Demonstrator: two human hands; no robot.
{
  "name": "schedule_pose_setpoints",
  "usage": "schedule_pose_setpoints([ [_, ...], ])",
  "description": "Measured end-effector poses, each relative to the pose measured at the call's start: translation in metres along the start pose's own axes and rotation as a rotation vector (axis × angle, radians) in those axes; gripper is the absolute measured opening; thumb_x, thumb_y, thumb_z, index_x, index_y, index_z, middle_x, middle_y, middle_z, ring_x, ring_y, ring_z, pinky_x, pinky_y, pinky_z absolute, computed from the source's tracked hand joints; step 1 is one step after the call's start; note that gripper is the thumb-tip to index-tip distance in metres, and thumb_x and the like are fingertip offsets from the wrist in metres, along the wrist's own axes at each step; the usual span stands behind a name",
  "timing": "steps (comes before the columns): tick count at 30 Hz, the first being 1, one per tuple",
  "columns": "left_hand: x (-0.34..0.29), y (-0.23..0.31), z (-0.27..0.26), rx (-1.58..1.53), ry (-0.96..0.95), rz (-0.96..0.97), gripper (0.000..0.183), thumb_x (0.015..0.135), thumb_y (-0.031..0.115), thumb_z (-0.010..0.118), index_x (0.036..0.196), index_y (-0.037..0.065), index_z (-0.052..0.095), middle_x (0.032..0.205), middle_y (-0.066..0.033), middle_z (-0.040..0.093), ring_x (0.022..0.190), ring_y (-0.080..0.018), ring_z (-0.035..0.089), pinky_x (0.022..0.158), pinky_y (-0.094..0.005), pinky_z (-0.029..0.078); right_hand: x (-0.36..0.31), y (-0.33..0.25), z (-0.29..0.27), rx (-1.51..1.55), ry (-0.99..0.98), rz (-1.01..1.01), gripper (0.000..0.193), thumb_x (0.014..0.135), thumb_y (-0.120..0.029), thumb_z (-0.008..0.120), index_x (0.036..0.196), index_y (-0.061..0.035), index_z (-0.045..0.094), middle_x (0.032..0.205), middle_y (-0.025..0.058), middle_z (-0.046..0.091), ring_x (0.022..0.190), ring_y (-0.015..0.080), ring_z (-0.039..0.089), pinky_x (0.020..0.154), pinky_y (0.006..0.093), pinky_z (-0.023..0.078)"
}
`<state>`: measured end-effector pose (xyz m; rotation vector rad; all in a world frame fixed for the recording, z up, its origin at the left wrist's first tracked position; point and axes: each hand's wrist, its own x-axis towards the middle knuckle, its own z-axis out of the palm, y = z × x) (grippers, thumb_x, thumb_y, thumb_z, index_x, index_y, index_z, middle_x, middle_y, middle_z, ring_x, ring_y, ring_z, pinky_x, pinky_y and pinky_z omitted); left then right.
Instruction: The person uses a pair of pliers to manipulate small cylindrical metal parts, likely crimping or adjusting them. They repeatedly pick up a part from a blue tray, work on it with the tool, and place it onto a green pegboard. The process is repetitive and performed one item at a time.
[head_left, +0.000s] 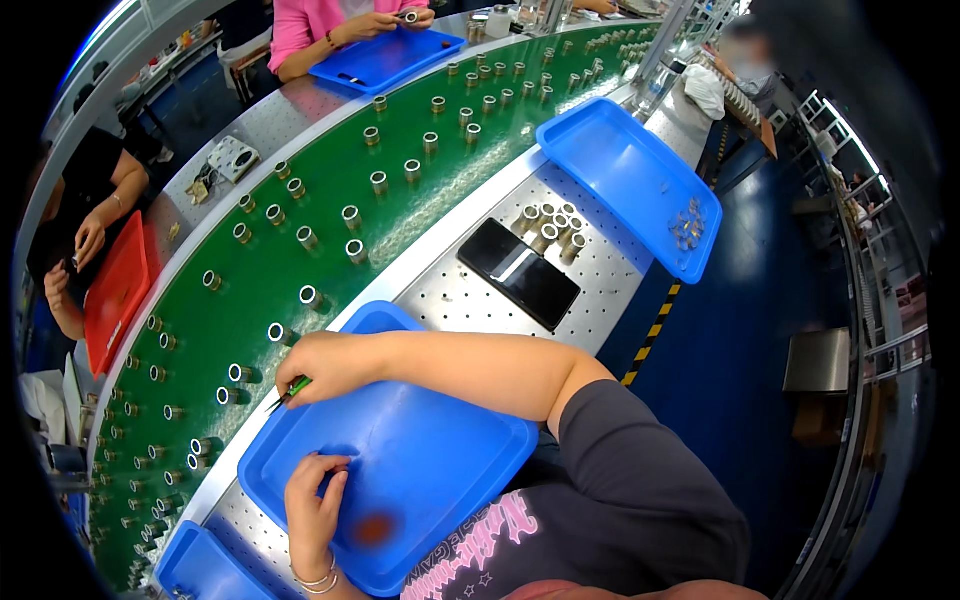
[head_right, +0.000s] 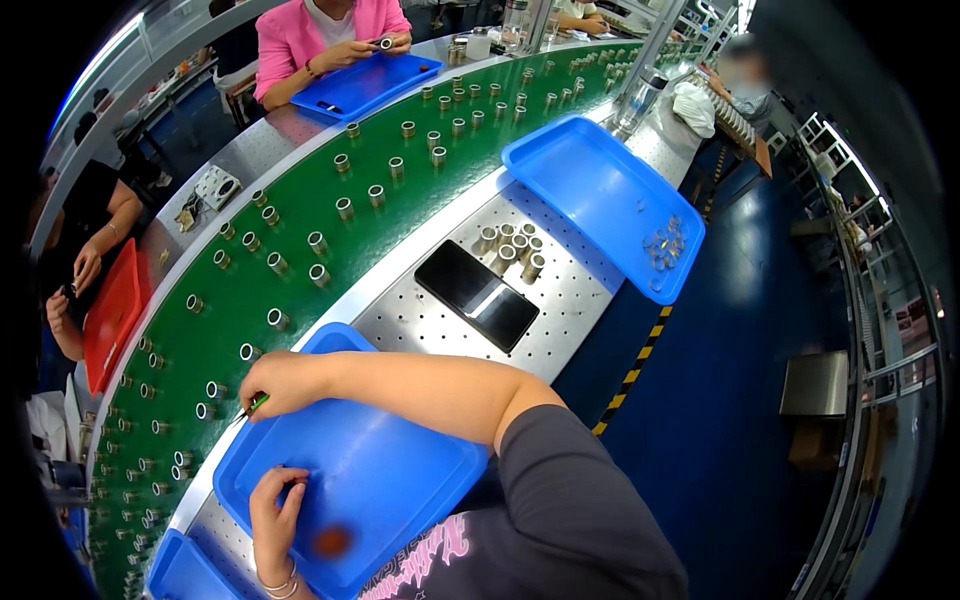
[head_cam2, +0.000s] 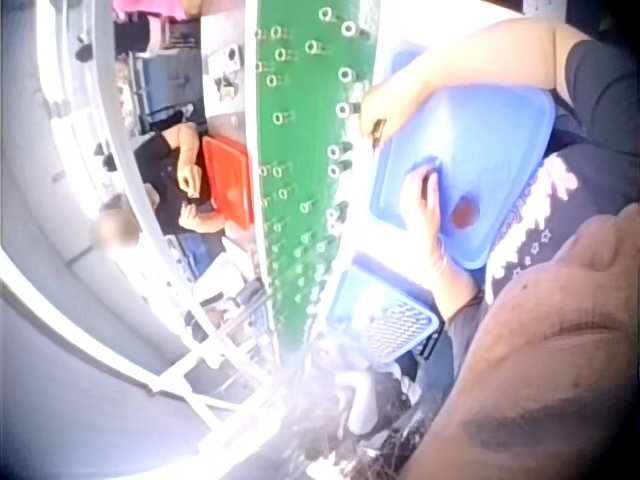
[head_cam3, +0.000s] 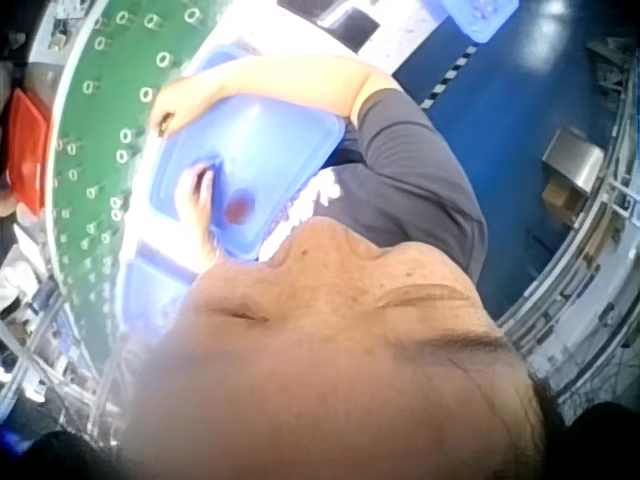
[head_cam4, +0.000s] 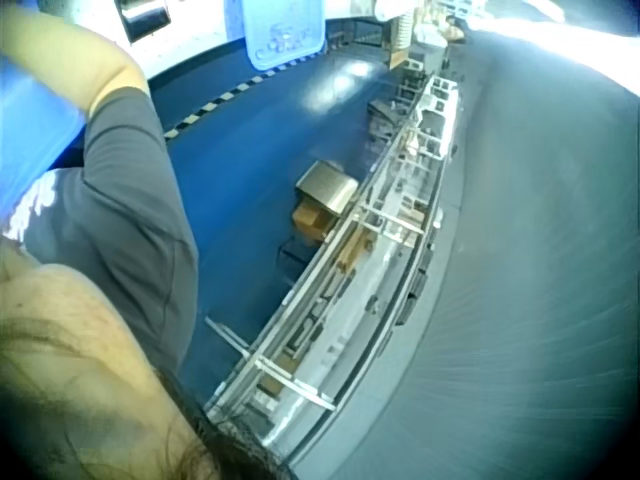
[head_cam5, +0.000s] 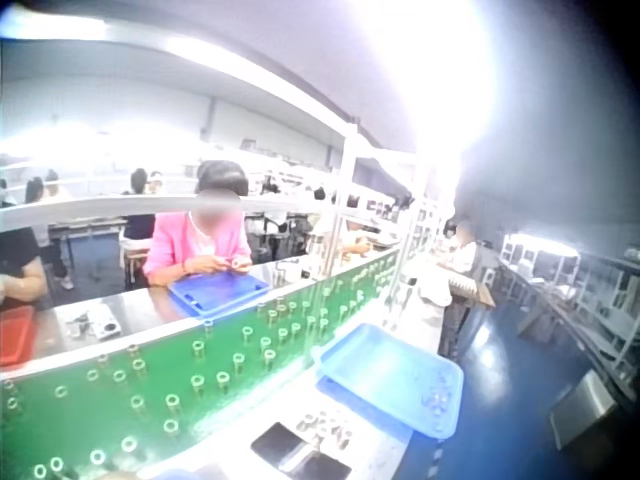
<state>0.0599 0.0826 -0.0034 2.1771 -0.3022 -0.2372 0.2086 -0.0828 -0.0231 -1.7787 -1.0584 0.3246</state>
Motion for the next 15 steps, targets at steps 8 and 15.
schedule_pose_setpoints([
  [8, 0.0018, 0.0021, 0.0003, -0.011, -0.012, 0.029, 0.014, 0.072, -0.002, 0.062, 0.086, -0.001, 0.063, 0.075, -0.0122, 0.060, 0.074, -0.0275, 0.058, 0.091, -0.0369, 0.041, -0.0027, 0.0020, -0.0004, 0.017, 0.022, -0.010, 0.019, 0.073, -0.022, 0.067, 0.083, -0.0057, 0.067, 0.081, 0.0114, 0.066, 0.076, 0.0272, 0.063, 0.068, 0.0350, 0.048],
  [15, 0.0022, 0.0011, 0.0007, -0.040, -0.001, -0.041, 0.014, 0.074, 0.000, 0.062, 0.088, 0.000, 0.063, 0.076, -0.0125, 0.059, 0.073, -0.0272, 0.058, 0.077, -0.0334, 0.045, -0.0025, -0.0036, -0.0019, 0.005, -0.012, 0.034, 0.019, 0.073, -0.022, 0.066, 0.084, -0.0061, 0.067, 0.081, 0.0120, 0.066, 0.077, 0.0286, 0.062, 0.069, 0.0357, 0.048],
])
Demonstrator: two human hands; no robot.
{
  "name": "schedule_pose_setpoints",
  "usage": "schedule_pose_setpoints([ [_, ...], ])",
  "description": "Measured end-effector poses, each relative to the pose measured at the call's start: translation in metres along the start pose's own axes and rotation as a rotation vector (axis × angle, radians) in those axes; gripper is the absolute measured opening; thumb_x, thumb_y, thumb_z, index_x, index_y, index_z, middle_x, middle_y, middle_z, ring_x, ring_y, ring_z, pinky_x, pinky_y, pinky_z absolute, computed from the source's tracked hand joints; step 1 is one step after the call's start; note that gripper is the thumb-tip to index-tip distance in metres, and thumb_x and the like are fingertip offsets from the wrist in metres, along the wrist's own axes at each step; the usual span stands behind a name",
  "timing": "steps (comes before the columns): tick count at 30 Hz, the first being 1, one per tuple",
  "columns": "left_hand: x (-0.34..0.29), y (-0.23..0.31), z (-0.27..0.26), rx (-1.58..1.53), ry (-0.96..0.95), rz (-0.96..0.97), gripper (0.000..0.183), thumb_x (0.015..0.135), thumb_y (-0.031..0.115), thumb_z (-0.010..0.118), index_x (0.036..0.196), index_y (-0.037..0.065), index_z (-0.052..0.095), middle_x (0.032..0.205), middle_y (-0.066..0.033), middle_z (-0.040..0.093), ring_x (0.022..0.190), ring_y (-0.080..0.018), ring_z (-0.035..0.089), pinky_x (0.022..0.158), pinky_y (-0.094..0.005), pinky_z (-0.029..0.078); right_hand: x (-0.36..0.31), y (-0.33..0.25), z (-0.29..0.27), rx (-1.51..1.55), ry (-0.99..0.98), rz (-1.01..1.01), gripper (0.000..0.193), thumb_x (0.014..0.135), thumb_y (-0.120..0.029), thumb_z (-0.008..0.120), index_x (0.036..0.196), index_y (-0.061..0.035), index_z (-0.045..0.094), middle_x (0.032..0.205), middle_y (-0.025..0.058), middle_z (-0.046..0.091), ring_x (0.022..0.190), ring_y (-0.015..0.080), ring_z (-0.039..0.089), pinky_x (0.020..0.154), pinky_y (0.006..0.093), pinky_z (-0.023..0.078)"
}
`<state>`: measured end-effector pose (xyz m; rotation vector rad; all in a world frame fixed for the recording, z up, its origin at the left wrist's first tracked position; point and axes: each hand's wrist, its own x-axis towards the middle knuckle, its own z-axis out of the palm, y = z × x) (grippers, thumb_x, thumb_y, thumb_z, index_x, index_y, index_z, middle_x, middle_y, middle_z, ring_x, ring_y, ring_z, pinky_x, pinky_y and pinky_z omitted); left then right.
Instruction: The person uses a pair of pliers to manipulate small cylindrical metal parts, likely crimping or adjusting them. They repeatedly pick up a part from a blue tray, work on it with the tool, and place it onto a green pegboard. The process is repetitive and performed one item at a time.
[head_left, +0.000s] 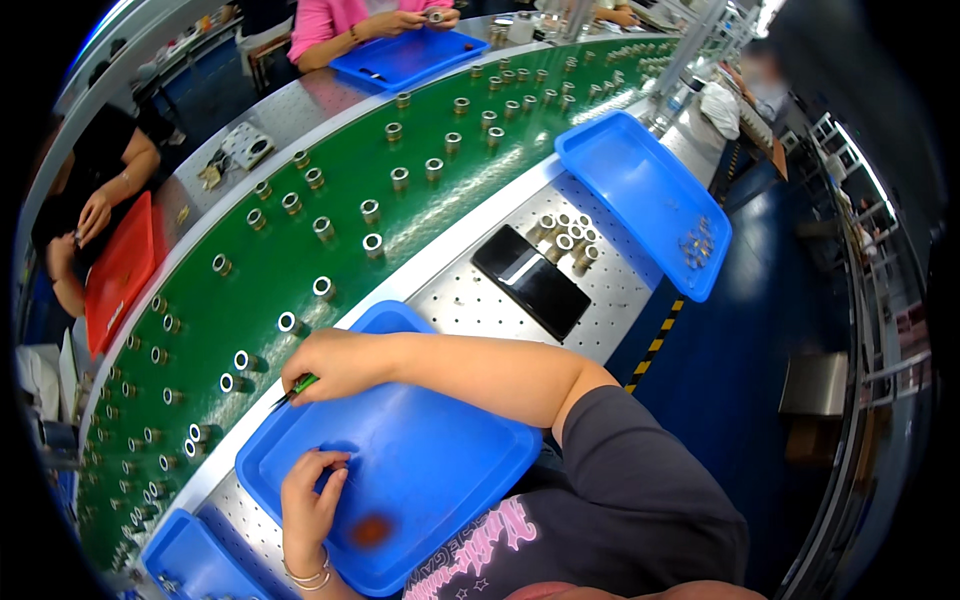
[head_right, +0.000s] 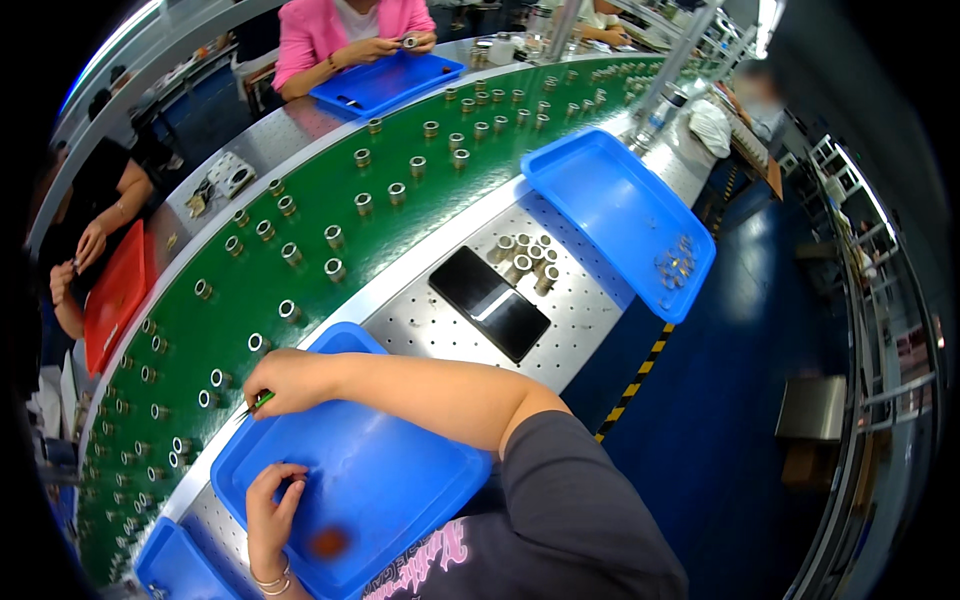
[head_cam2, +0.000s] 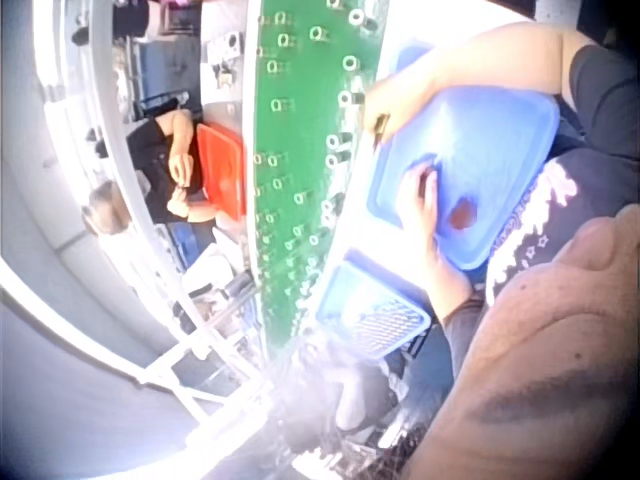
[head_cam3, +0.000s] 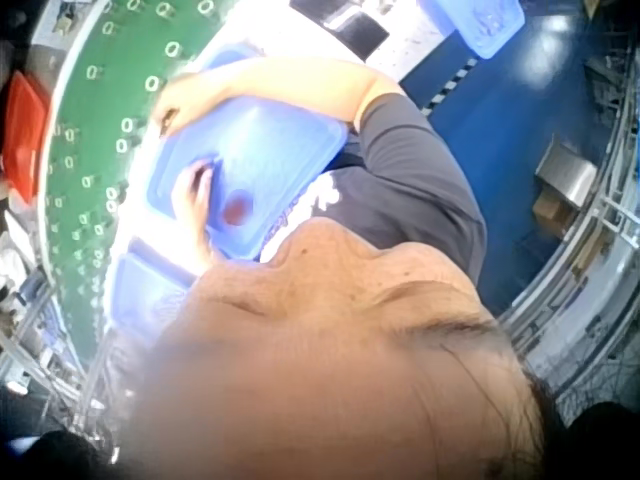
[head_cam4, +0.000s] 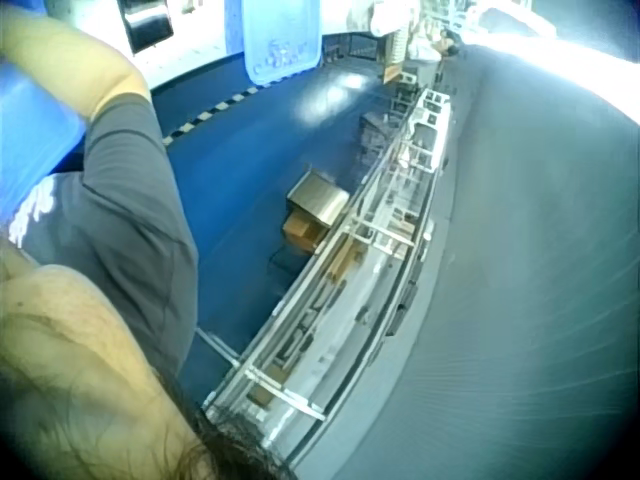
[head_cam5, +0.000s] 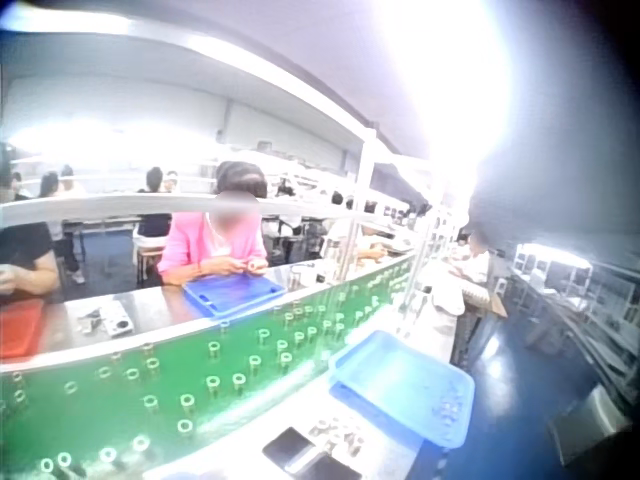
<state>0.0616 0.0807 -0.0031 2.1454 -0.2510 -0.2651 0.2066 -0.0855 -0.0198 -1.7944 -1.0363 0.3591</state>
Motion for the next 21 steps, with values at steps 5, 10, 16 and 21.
schedule_pose_setpoints([
  [5, 0.002, -0.002, 0.001, 0.068, 0.043, 0.015, 0.013, 0.076, 0.003, 0.062, 0.088, 0.003, 0.064, 0.079, -0.0124, 0.061, 0.075, -0.0271, 0.058, 0.069, -0.0327, 0.045, 0.000, -0.003, 0.000, -0.007, -0.051, 0.045, 0.020, 0.075, -0.023, 0.064, 0.086, -0.0066, 0.067, 0.083, 0.0130, 0.066, 0.081, 0.0301, 0.062, 0.072, 0.0369, 0.047],
  [10, 0.003, -0.013, 0.003, 0.025, 0.085, 0.019, 0.011, 0.079, 0.006, 0.059, 0.089, 0.002, 0.064, 0.082, -0.0132, 0.063, 0.077, -0.0269, 0.060, 0.070, -0.0329, 0.046, 0.004, -0.001, 0.002, -0.120, -0.082, 0.011, 0.022, 0.077, -0.022, 0.065, 0.091, -0.0051, 0.064, 0.083, 0.0130, 0.065, 0.079, 0.0292, 0.062, 0.067, 0.0351, 0.048],
  [16, 0.007, -0.024, 0.003, 0.054, 0.064, 0.103, 0.008, 0.076, 0.000, 0.052, 0.078, 0.002, 0.059, 0.073, -0.0112, 0.060, 0.072, -0.0264, 0.058, 0.069, -0.0336, 0.045, 0.006, 0.004, -0.002, -0.078, -0.081, 0.034, 0.019, 0.078, -0.020, 0.064, 0.091, -0.0064, 0.066, 0.086, 0.0113, 0.066, 0.077, 0.0259, 0.062, 0.068, 0.0344, 0.047],
  [21, 0.004, -0.026, 0.006, 0.046, -0.020, 0.321, 0.006, 0.077, 0.004, 0.053, 0.078, 0.005, 0.059, 0.073, -0.0085, 0.059, 0.073, -0.0265, 0.057, 0.070, -0.0345, 0.044, 0.004, 0.009, 0.000, 0.174, -0.019, 0.186, 0.015, 0.080, -0.015, 0.065, 0.086, -0.0013, 0.065, 0.075, 0.0051, 0.063, 0.064, 0.0104, 0.056, 0.060, 0.0254, 0.045],
])
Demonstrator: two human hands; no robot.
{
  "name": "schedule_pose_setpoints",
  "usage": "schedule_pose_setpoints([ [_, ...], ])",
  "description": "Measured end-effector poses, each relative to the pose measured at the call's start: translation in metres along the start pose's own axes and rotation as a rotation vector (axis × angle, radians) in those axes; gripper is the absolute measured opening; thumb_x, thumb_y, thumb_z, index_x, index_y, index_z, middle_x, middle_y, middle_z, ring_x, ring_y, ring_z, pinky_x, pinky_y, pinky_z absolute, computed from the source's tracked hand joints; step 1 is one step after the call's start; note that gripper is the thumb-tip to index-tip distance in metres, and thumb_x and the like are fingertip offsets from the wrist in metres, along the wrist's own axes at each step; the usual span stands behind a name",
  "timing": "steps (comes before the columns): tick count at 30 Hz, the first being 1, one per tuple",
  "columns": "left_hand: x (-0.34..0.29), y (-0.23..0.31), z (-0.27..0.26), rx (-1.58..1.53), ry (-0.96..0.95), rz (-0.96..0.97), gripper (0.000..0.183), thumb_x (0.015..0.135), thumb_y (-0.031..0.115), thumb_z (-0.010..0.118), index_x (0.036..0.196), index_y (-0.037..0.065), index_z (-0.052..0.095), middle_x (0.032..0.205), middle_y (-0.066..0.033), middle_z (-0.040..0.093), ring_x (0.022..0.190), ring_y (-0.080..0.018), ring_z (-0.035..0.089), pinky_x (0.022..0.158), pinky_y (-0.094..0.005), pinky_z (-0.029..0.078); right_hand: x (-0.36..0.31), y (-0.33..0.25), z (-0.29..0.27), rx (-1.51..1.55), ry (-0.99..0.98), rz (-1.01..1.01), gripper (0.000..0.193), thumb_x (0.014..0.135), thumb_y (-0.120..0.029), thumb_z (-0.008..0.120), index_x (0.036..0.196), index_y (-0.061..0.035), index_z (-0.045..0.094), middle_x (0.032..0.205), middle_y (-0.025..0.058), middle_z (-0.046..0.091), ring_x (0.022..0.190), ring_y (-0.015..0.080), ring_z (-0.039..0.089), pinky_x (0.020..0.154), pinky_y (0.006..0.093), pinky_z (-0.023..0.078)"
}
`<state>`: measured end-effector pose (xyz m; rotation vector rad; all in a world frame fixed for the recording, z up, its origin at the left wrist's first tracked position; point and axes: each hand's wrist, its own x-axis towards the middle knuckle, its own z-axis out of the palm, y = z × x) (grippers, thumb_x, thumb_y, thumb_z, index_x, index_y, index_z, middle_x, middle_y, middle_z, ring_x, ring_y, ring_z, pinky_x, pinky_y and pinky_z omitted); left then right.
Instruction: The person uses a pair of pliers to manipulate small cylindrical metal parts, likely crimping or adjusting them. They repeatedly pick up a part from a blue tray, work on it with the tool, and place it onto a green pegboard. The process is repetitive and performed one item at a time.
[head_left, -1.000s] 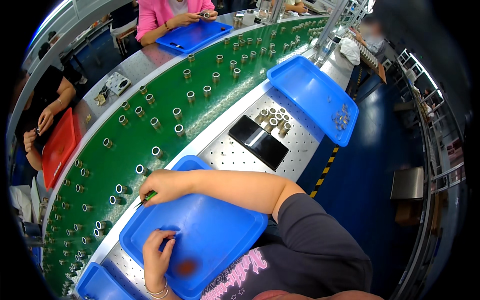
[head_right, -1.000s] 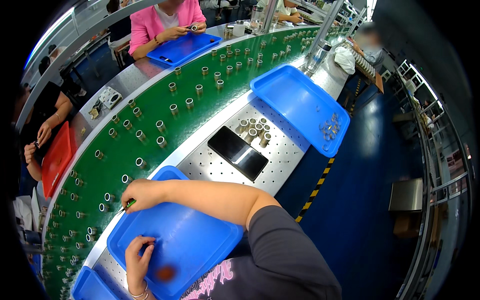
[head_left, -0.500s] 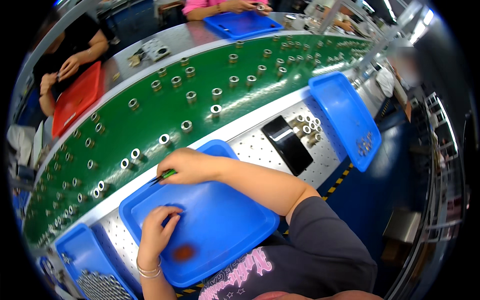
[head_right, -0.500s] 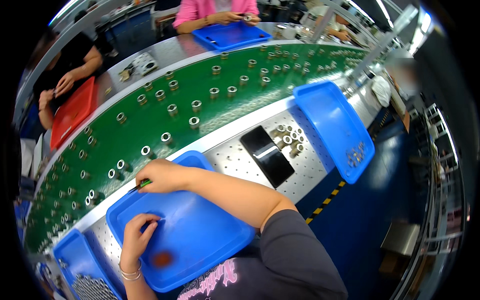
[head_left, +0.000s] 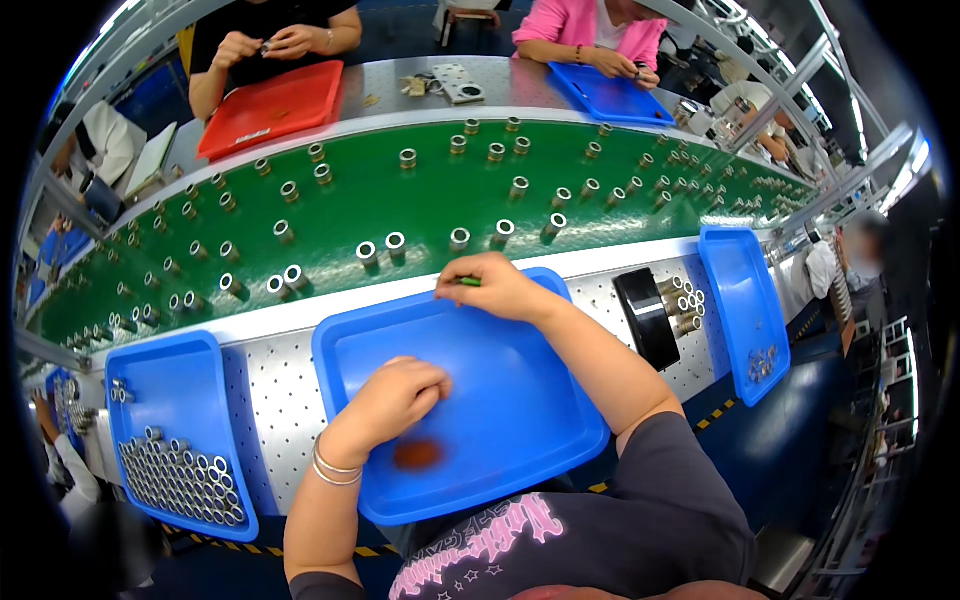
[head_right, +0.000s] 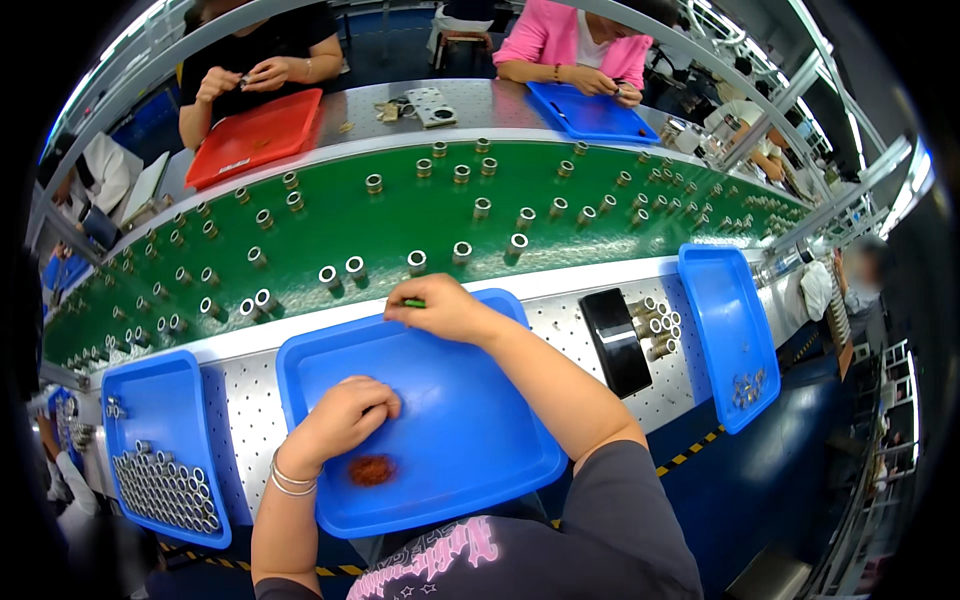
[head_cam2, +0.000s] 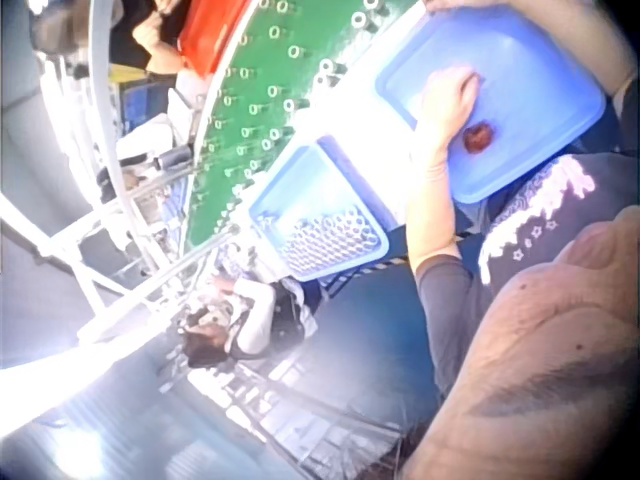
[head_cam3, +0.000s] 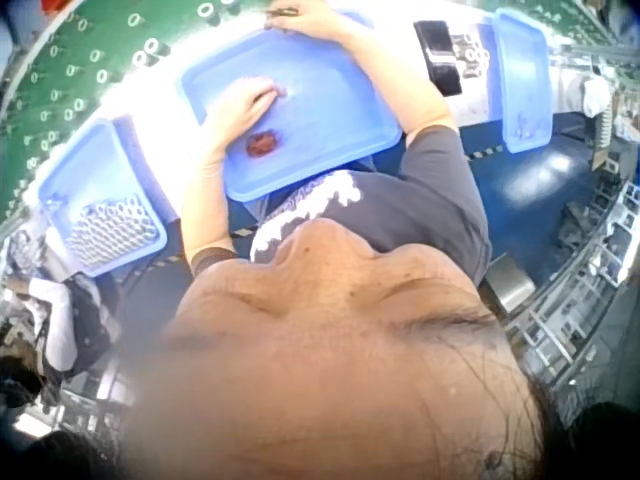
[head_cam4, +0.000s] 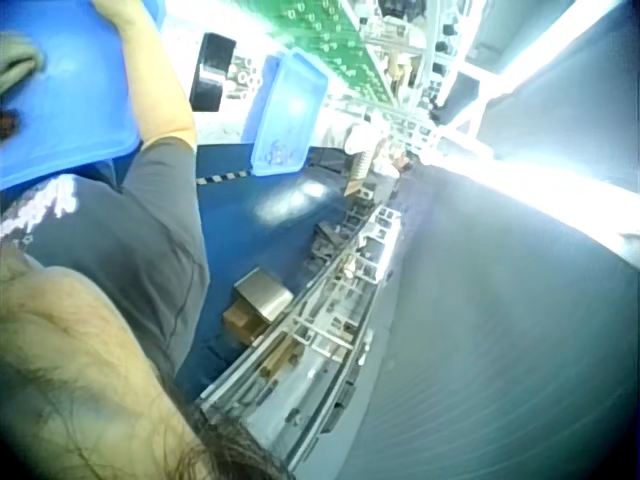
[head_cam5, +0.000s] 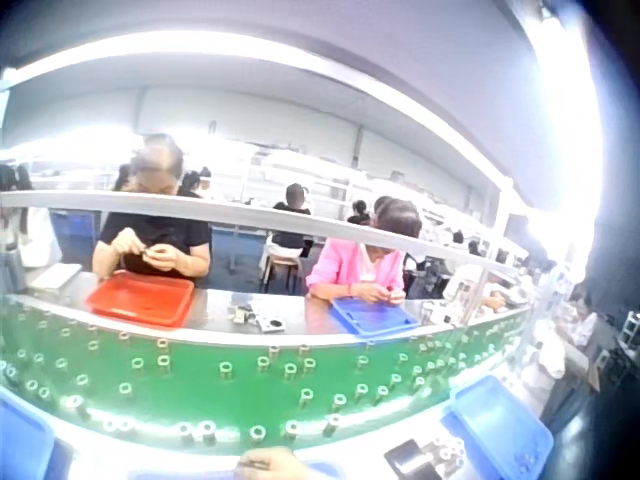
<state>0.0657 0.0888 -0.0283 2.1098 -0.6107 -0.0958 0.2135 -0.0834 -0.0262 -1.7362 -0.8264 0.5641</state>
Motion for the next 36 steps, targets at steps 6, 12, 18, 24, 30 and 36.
schedule_pose_setpoints([
  [6, -0.007, -0.001, -0.003, -0.131, 0.010, -0.023, 0.016, 0.084, 0.020, 0.059, 0.088, 0.005, 0.064, 0.077, -0.0114, 0.062, 0.074, -0.0287, 0.059, 0.068, -0.0361, 0.046, -0.003, 0.002, 0.004, -0.054, 0.149, 0.093, 0.039, 0.082, -0.020, 0.065, 0.055, -0.0010, 0.044, 0.050, -0.0011, 0.037, 0.052, 0.0067, 0.031, 0.046, 0.0279, 0.026],
  [12, -0.009, -0.005, -0.004, -0.082, 0.083, -0.047, 0.014, 0.084, 0.013, 0.056, 0.090, 0.003, 0.064, 0.083, -0.0127, 0.063, 0.079, -0.0314, 0.059, 0.071, -0.0371, 0.047, -0.001, 0.004, 0.011, -0.087, 0.235, -0.058, 0.040, 0.081, -0.019, 0.066, 0.056, 0.0002, 0.042, 0.050, 0.0008, 0.032, 0.052, 0.0084, 0.028, 0.046, 0.0293, 0.024],
  [18, -0.002, 0.016, -0.006, -0.020, 0.168, -0.089, 0.013, 0.081, 0.003, 0.052, 0.089, 0.002, 0.062, 0.086, -0.0140, 0.061, 0.082, -0.0321, 0.058, 0.073, -0.0375, 0.046, 0.002, 0.020, 0.024, -0.247, 0.390, -0.188, 0.027, 0.078, -0.022, 0.067, 0.065, -0.0008, 0.058, 0.059, 0.0137, 0.054, 0.051, 0.0242, 0.046, 0.050, 0.0342, 0.039],
  [24, -0.002, 0.008, -0.003, 0.031, 0.139, 0.030, 0.014, 0.066, -0.008, 0.044, 0.061, 0.003, 0.052, 0.064, -0.0100, 0.057, 0.066, -0.0282, 0.056, 0.061, -0.0337, 0.043, -0.010, 0.017, 0.031, -0.773, 0.334, -0.487, 0.015, 0.060, -0.013, 0.065, 0.075, -0.0152, 0.067, 0.072, 0.0054, 0.059, 0.063, 0.0280, 0.057, 0.058, 0.0392, 0.046],
  [30, -0.003, 0.008, 0.005, 0.003, 0.144, -0.071, 0.012, 0.065, -0.008, 0.048, 0.066, 0.000, 0.056, 0.071, -0.0114, 0.061, 0.070, -0.0232, 0.060, 0.064, -0.0292, 0.047, -0.009, 0.027, 0.032, -0.723, 0.366, -0.471, 0.006, 0.066, -0.017, 0.066, 0.068, -0.0122, 0.062, 0.072, 0.0048, 0.059, 0.063, 0.0272, 0.058, 0.057, 0.0391, 0.046],
  [36, 0.003, 0.034, 0.004, 0.094, 0.200, 0.007, 0.012, 0.072, -0.001, 0.059, 0.084, 0.001, 0.062, 0.084, -0.0122, 0.063, 0.081, -0.0268, 0.060, 0.077, -0.0329, 0.046, -0.008, 0.029, 0.031, -0.752, 0.373, -0.500, 0.005, 0.066, -0.016, 0.065, 0.070, -0.0135, 0.064, 0.071, 0.0044, 0.058, 0.064, 0.0259, 0.059, 0.055, 0.0387, 0.046],
])
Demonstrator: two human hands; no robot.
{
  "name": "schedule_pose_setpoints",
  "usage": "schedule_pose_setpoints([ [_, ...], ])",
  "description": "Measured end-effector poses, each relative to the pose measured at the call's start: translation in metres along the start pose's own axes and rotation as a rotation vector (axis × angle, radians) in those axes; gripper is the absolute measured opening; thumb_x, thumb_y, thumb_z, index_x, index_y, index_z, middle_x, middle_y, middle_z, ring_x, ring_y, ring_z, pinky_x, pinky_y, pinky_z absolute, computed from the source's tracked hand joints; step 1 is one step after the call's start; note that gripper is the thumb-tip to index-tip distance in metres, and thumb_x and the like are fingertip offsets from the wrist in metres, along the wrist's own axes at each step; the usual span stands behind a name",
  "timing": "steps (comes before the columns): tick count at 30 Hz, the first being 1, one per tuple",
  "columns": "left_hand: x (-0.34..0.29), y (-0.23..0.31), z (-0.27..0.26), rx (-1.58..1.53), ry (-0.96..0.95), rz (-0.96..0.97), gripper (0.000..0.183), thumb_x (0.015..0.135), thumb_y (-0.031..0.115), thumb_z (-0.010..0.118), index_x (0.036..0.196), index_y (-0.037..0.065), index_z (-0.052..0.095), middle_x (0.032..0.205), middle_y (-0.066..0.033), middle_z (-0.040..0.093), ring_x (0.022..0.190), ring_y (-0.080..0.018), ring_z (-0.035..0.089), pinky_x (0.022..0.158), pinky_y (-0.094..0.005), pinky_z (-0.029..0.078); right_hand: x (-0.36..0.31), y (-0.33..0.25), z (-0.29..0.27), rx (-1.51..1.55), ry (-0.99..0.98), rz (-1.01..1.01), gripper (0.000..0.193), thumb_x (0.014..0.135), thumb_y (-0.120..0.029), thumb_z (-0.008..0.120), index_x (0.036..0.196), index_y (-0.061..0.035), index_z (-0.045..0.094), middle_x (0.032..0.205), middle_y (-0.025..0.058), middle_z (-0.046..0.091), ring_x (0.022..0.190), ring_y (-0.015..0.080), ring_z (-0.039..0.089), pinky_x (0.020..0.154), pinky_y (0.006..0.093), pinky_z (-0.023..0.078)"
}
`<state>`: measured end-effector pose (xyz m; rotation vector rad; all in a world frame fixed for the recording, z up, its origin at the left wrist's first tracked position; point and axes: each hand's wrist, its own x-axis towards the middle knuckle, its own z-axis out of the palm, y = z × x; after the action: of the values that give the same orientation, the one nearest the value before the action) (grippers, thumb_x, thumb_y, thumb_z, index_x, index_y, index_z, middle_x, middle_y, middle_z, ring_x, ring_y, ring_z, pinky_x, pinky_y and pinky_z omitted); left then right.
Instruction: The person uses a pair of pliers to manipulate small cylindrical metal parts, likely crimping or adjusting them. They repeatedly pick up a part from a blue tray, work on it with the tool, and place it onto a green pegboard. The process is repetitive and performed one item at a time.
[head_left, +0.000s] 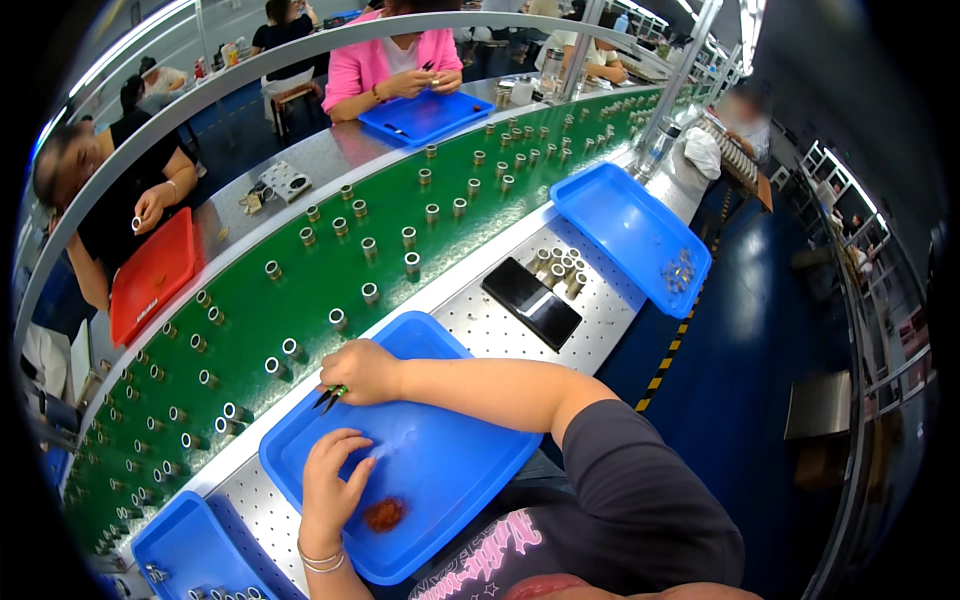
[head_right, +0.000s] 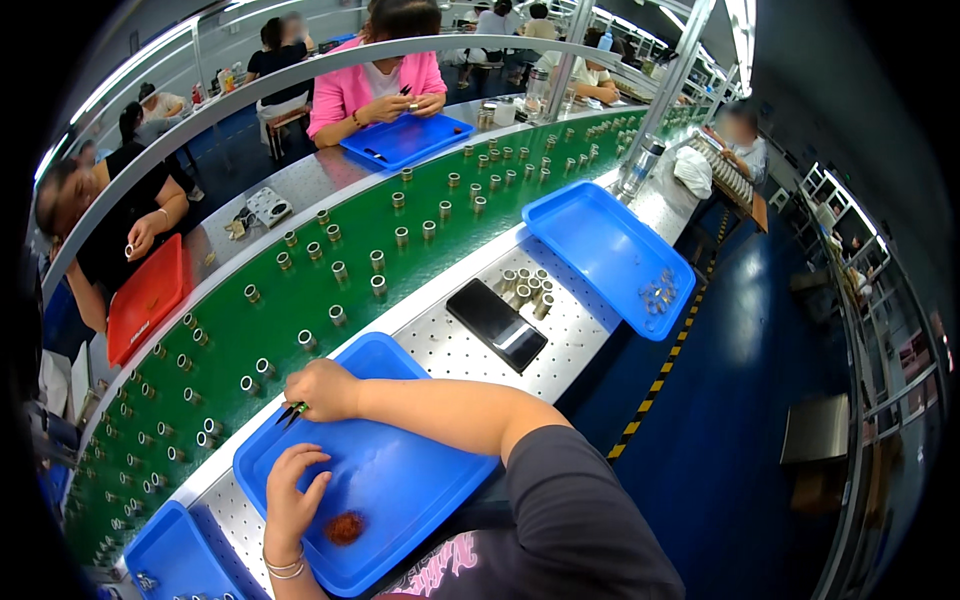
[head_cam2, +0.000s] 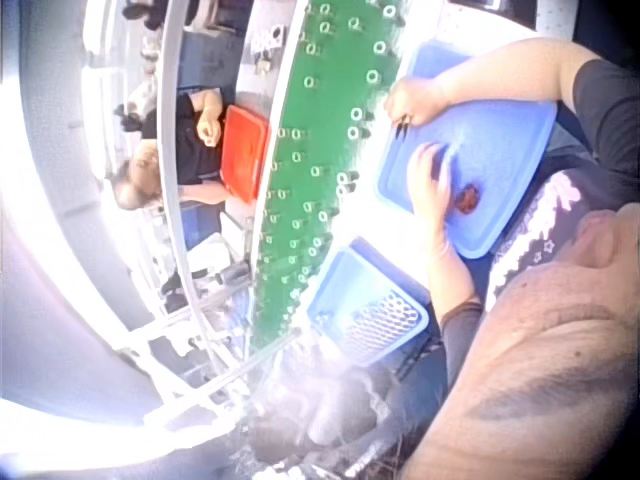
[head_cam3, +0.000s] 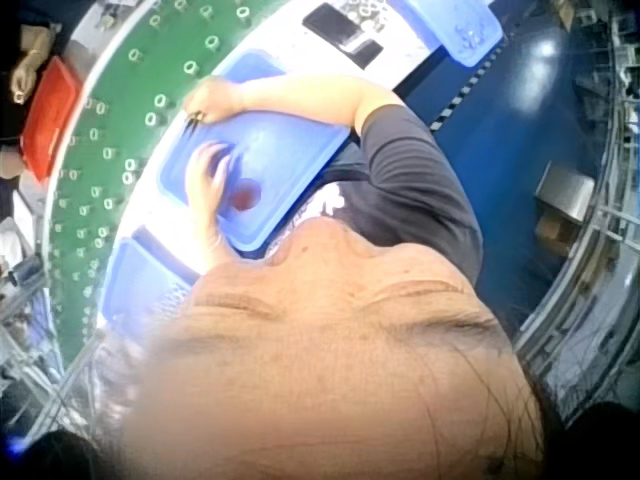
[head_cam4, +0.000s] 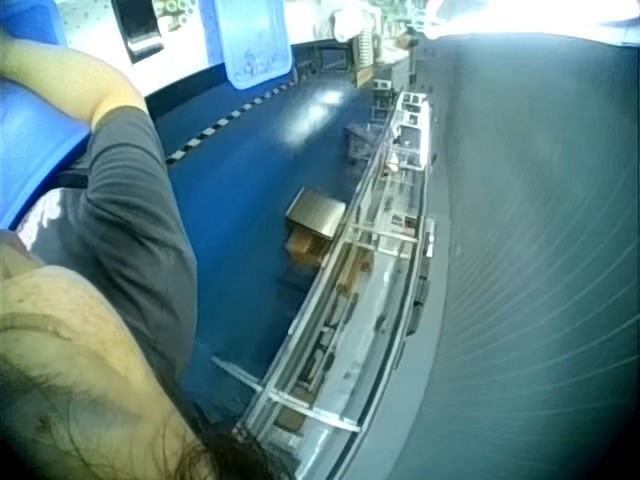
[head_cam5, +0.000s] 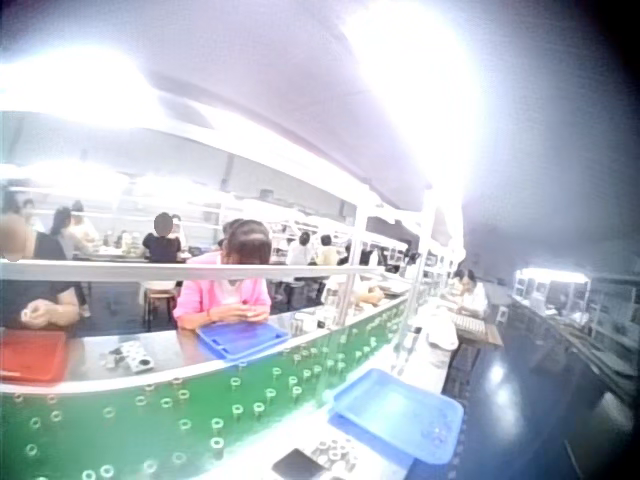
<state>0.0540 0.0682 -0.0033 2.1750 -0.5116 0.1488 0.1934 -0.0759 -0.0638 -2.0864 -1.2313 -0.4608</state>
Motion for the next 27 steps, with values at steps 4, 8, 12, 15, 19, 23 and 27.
schedule_pose_setpoints([
  [4, -0.003, -0.016, -0.004, -0.083, -0.015, -0.108, 0.012, 0.085, 0.004, 0.051, 0.088, -0.001, 0.062, 0.083, -0.0123, 0.063, 0.080, -0.0240, 0.061, 0.082, -0.0339, 0.045, 0.002, -0.003, -0.004, 0.024, 0.036, -0.017, 0.013, 0.071, -0.019, 0.066, 0.065, -0.0109, 0.058, 0.066, 0.0051, 0.054, 0.060, 0.0268, 0.057, 0.053, 0.0389, 0.043],
  [8, -0.003, -0.009, 0.004, -0.205, 0.163, -0.271, 0.024, 0.091, 0.004, 0.040, 0.090, 0.001, 0.063, 0.077, -0.0102, 0.063, 0.081, -0.0232, 0.061, 0.098, -0.0423, 0.035, 0.003, -0.001, -0.002, 0.024, 0.036, -0.035, 0.018, 0.075, -0.021, 0.065, 0.063, -0.0101, 0.056, 0.066, 0.0059, 0.054, 0.059, 0.0277, 0.056, 0.053, 0.0395, 0.043],
  [12, -0.002, -0.015, 0.002, 0.063, 0.221, -0.055, 0.023, 0.079, -0.004, 0.043, 0.082, 0.004, 0.065, 0.070, -0.0077, 0.062, 0.083, -0.0257, 0.061, 0.102, -0.0456, 0.029, 0.003, -0.002, -0.001, 0.007, 0.023, -0.012, 0.020, 0.076, -0.022, 0.064, 0.063, -0.0096, 0.056, 0.065, 0.0059, 0.054, 0.059, 0.0281, 0.056, 0.052, 0.0401, 0.043],
  [15, -0.004, -0.016, -0.003, 0.087, 0.185, -0.008, 0.023, 0.067, -0.007, 0.044, 0.068, 0.004, 0.064, 0.063, -0.0076, 0.059, 0.084, -0.0259, 0.061, 0.104, -0.0468, 0.026, 0.003, -0.004, 0.000, 0.006, 0.032, -0.007, 0.020, 0.076, -0.023, 0.064, 0.063, -0.0097, 0.057, 0.065, 0.0059, 0.054, 0.059, 0.0281, 0.057, 0.052, 0.0403, 0.043],
  [19, -0.007, -0.018, -0.007, 0.056, 0.271, -0.004, 0.019, 0.062, -0.006, 0.042, 0.052, 0.003, 0.055, 0.053, -0.0069, 0.052, 0.076, -0.0230, 0.061, 0.101, -0.0467, 0.030, 0.002, -0.002, 0.002, -0.022, -0.020, 0.034, 0.013, 0.068, -0.021, 0.068, 0.066, -0.0104, 0.062, 0.070, 0.0062, 0.059, 0.063, 0.0284, 0.059, 0.055, 0.0403, 0.045],
  [23, -0.009, -0.024, -0.010, -0.062, 0.356, -0.011, 0.017, 0.060, -0.005, 0.040, 0.047, 0.003, 0.046, 0.049, -0.0058, 0.049, 0.057, -0.0196, 0.055, 0.095, -0.0453, 0.037, 0.005, -0.006, -0.001, 0.017, -0.014, 0.044, 0.013, 0.069, -0.022, 0.068, 0.067, -0.0102, 0.062, 0.071, 0.0062, 0.059, 0.064, 0.0284, 0.059, 0.056, 0.0400, 0.046],
  [27, -0.014, -0.029, -0.009, -0.152, 0.268, -0.006, 0.016, 0.059, -0.005, 0.039, 0.046, 0.004, 0.042, 0.046, -0.0052, 0.046, 0.046, -0.0173, 0.047, 0.091, -0.0432, 0.041, 0.006, -0.008, -0.002, 0.007, -0.032, 0.059, 0.014, 0.070, -0.022, 0.067, 0.066, -0.0103, 0.061, 0.071, 0.0064, 0.058, 0.064, 0.0289, 0.059, 0.055, 0.0404, 0.045],
])
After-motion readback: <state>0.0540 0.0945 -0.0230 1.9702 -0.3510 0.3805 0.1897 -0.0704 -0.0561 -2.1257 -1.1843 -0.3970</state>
